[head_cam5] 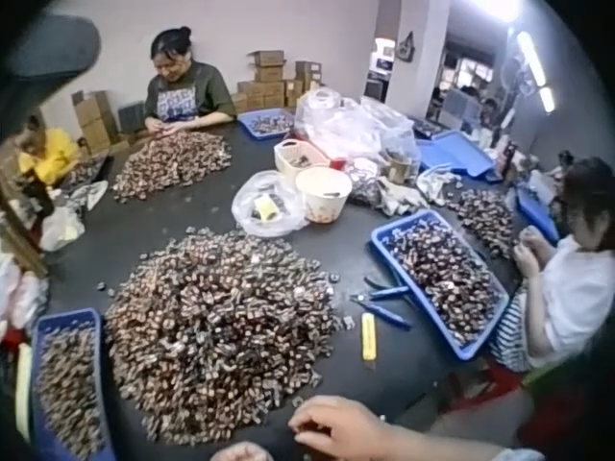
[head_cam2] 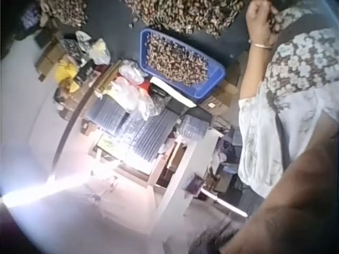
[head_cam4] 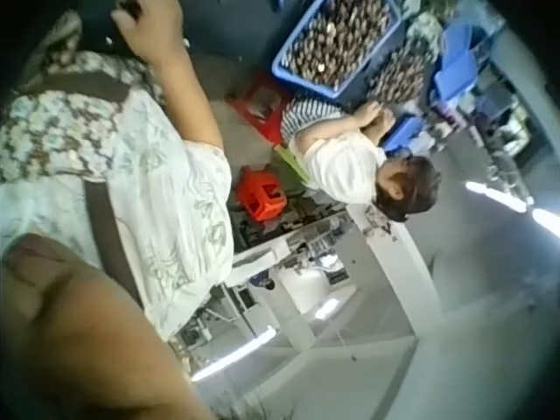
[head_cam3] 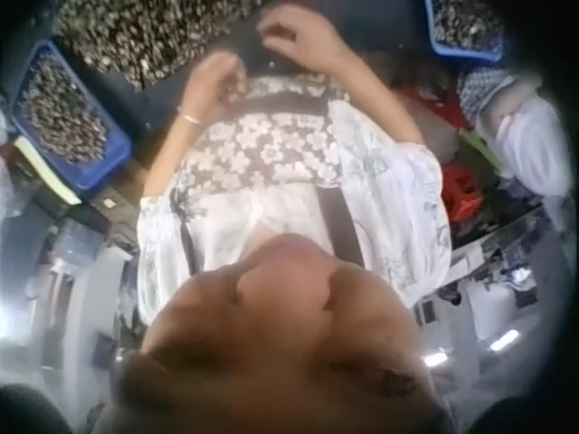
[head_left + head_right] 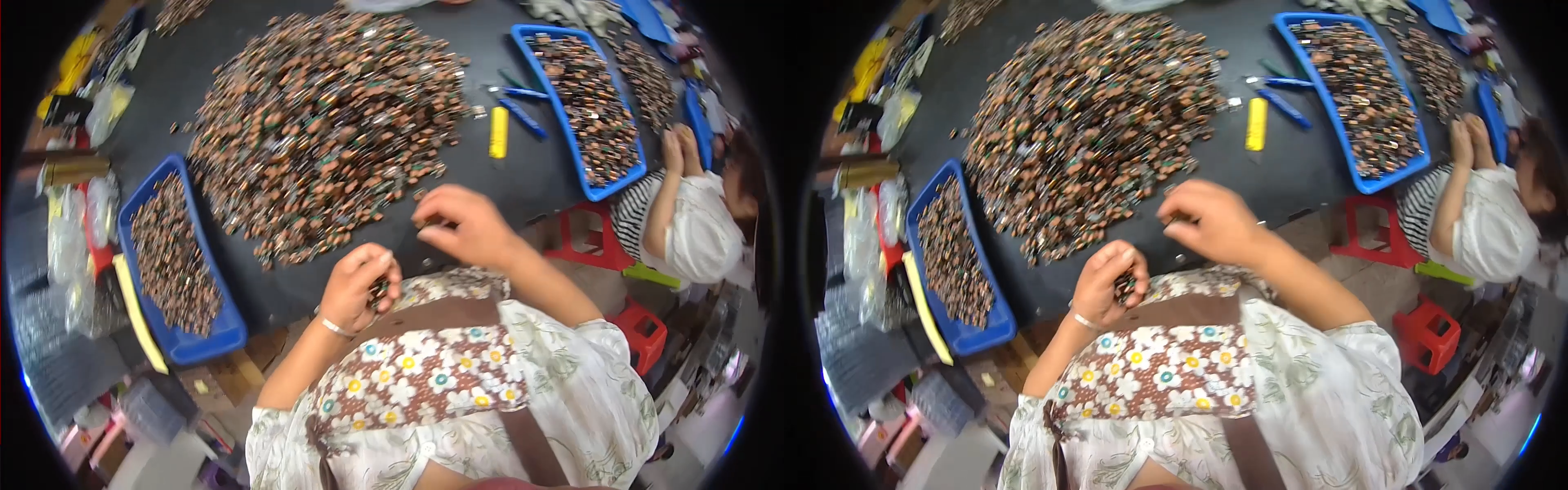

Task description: The person picks up electronic components from a pile, attaches them together by hand, and places the assembled components into a tray.

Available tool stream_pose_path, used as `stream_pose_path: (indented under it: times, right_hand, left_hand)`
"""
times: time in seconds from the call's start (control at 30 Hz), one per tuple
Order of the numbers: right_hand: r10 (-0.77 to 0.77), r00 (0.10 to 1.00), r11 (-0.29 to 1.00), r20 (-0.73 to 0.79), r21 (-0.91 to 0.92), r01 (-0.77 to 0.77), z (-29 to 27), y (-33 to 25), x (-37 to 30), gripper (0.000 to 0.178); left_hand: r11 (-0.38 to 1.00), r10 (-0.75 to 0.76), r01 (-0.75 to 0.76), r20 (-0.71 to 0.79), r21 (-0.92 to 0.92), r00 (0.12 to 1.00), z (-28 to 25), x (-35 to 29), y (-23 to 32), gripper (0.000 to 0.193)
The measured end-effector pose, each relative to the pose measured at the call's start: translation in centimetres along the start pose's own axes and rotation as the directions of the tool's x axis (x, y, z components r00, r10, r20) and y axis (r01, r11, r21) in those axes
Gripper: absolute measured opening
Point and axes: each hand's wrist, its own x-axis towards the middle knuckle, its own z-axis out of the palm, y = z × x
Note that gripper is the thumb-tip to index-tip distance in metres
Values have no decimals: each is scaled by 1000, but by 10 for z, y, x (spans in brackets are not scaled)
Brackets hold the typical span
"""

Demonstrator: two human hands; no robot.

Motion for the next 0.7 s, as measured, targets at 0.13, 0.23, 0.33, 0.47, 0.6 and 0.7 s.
stream_pose_path:
  times: [0.13, 0.23, 0.33, 0.47, 0.6, 0.7]
  right_hand:
    - [-207, 974, 973, 87, 120, 196, -71, -6, -21, 17]
    - [-201, 966, 977, 164, 97, 187, -118, -23, -30, 17]
    - [-206, 968, 966, 143, 186, 178, -125, -30, -27, 18]
    - [-104, 978, 960, -184, -275, 50, -135, -7, -12, 17]
    - [-62, 965, 950, -254, -312, -22, -86, 6, 3, 20]
    - [-110, 948, 930, -298, -366, -8, -1, 8, 24, 20]
  left_hand:
    - [998, -34, 35, -35, 52, 999, 93, 19, -2, 19]
    - [993, -93, 89, 50, 73, 994, 130, 23, 1, 11]
    - [989, -98, 95, 18, 115, 995, 141, 9, 14, 11]
    - [997, -57, 56, 8, 54, 998, 134, 1, 10, 12]
    - [997, -59, 62, -52, 44, 997, 95, -12, 10, 16]
    - [993, -54, 60, -57, 98, 997, 17, -31, 15, 18]
